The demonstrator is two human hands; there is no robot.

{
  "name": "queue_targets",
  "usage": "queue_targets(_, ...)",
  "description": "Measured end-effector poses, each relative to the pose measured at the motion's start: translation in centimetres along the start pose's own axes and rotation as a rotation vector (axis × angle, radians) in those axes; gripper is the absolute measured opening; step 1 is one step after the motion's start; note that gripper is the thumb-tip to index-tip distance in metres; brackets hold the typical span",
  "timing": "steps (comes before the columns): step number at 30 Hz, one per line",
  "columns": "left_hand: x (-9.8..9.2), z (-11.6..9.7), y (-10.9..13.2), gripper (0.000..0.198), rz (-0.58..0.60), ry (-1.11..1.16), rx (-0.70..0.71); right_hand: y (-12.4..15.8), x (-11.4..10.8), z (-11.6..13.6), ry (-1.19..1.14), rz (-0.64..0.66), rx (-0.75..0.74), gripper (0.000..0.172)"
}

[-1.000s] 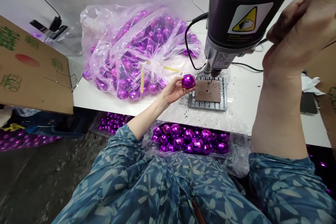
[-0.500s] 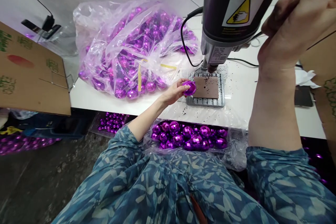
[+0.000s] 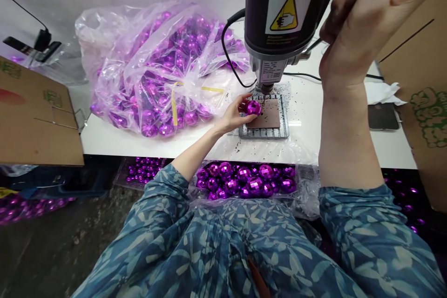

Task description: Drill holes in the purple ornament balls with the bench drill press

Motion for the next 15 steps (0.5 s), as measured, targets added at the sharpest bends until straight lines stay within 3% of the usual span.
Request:
queue_targets(4,0.5,0.9,-0.7,0.065,-0.030,0.026,-0.039,-0.3,-1.1,-0.1,-0.083,-0.131,-0.091,0.039)
queue_targets(10,1.0,1.2,-1.3,0.064,-0.012,-0.017,-0.059,-0.5,-1.0,-0.3,-0.090,-0.102,-0.127,0.035)
queue_targets(15,1.7,0.8,-1.7,0.062,-0.033,-0.148,0.055,-0.6,-0.9,-0.1,-0.103,-0.004,-0.214,0.037)
Point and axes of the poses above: each hand's wrist, its own y-axis away from the middle knuckle, its own x-axis out of the palm, z = x × y, the point moved 10 cm from there along -y, towards the middle knuckle, and after that the axes turned 7 degrees about z, right-handed, at the moved point
